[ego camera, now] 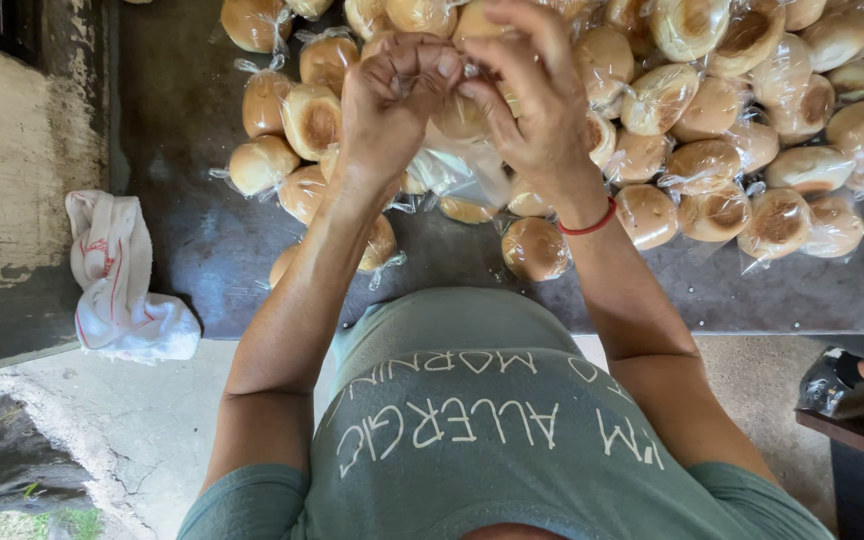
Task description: The person picks up individual baked rolls from a large pile on a metal surface and places them into clear plastic bags by hand.
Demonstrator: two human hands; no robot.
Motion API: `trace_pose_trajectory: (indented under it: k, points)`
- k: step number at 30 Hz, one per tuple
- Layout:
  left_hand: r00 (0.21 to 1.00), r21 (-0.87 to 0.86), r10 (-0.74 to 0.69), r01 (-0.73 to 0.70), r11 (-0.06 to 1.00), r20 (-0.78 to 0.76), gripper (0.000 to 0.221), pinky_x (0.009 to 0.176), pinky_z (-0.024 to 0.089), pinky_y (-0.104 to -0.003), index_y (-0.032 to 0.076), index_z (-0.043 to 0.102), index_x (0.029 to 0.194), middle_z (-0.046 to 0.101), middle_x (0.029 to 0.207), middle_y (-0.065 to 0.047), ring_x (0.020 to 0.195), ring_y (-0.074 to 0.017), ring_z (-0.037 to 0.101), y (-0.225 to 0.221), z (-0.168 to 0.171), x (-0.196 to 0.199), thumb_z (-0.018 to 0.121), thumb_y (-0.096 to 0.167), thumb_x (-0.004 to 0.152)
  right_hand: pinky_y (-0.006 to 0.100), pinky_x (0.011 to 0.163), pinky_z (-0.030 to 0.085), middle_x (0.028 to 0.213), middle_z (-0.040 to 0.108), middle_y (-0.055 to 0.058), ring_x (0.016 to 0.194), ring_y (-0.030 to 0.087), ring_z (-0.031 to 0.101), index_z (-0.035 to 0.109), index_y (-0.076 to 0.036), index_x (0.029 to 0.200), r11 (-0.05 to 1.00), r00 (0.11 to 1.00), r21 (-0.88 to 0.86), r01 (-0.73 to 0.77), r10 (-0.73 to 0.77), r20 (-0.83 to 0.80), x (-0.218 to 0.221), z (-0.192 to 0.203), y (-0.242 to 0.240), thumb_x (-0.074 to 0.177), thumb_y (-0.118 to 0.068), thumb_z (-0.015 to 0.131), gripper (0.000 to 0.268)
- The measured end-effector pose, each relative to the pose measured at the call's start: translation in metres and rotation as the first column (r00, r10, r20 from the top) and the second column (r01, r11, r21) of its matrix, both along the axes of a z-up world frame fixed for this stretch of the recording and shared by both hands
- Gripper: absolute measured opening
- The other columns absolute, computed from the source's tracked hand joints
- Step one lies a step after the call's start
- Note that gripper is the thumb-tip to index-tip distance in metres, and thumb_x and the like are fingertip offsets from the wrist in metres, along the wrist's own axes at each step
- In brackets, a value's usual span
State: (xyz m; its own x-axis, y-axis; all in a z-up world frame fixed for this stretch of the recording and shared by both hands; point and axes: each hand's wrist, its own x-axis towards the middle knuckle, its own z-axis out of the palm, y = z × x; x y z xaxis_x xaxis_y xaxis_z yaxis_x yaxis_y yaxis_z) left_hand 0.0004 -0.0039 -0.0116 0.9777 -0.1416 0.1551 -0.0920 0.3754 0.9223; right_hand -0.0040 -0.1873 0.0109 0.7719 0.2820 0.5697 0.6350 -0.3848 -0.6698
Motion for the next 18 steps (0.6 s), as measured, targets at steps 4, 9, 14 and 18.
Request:
trace_pose_trajectory:
  k: [4,9,14,18]
  points:
    - [0.957,0.265,0.118,-0.189,0.945,0.265,0.01,0.081,0.056,-0.024,-0.002,0.072,0.105,0.076,0.098,-0.004,0.087,-0.0085,0.068,0.001,-0.002,-0.001,0.073,0.007,0.101,0.039,0.09,0.056,0.12,0.064,0.011,0.107,0.029,0.065,0.067,0.002,0.109,0.965,0.922,-0.196,0.174,-0.089,0.378,-0.003,-0.004,0.004,0.1,0.006,0.071,0.011]
    - [0.871,0.47,0.279,-0.459,0.754,0.404,0.01,0.064,0.045,-0.027,0.0,0.077,0.097,0.076,0.084,-0.005,0.068,-0.012,0.057,0.022,-0.011,0.027,0.078,0.009,0.101,0.035,0.07,0.053,0.108,0.065,0.01,0.089,0.024,0.066,0.064,0.001,0.103,0.982,0.919,-0.067,0.179,-0.142,0.367,-0.015,-0.021,0.005,0.101,0.006,0.068,0.007]
    - [0.982,0.012,-0.015,0.013,1.0,0.191,0.038,0.075,0.056,-0.028,0.001,0.062,0.13,0.072,0.101,-0.003,0.085,-0.0098,0.063,0.028,-0.011,0.026,0.081,0.0,0.097,0.031,0.064,0.053,0.088,0.067,0.01,0.07,0.017,0.064,0.063,-0.003,0.098,0.672,0.913,0.736,0.081,0.245,-0.325,0.016,-0.026,-0.011,0.104,-0.004,0.063,0.006]
    - [0.967,0.054,0.105,-0.121,0.991,0.234,0.053,0.099,0.056,-0.023,0.004,0.05,0.133,0.063,0.128,0.002,0.114,-0.0058,0.065,0.019,-0.014,0.022,0.082,0.002,0.092,0.029,0.077,0.056,0.101,0.067,0.011,0.085,0.017,0.065,0.064,-0.002,0.11,0.597,0.97,0.796,0.102,0.118,-0.212,0.014,-0.018,-0.003,0.11,-0.009,0.063,0.007]
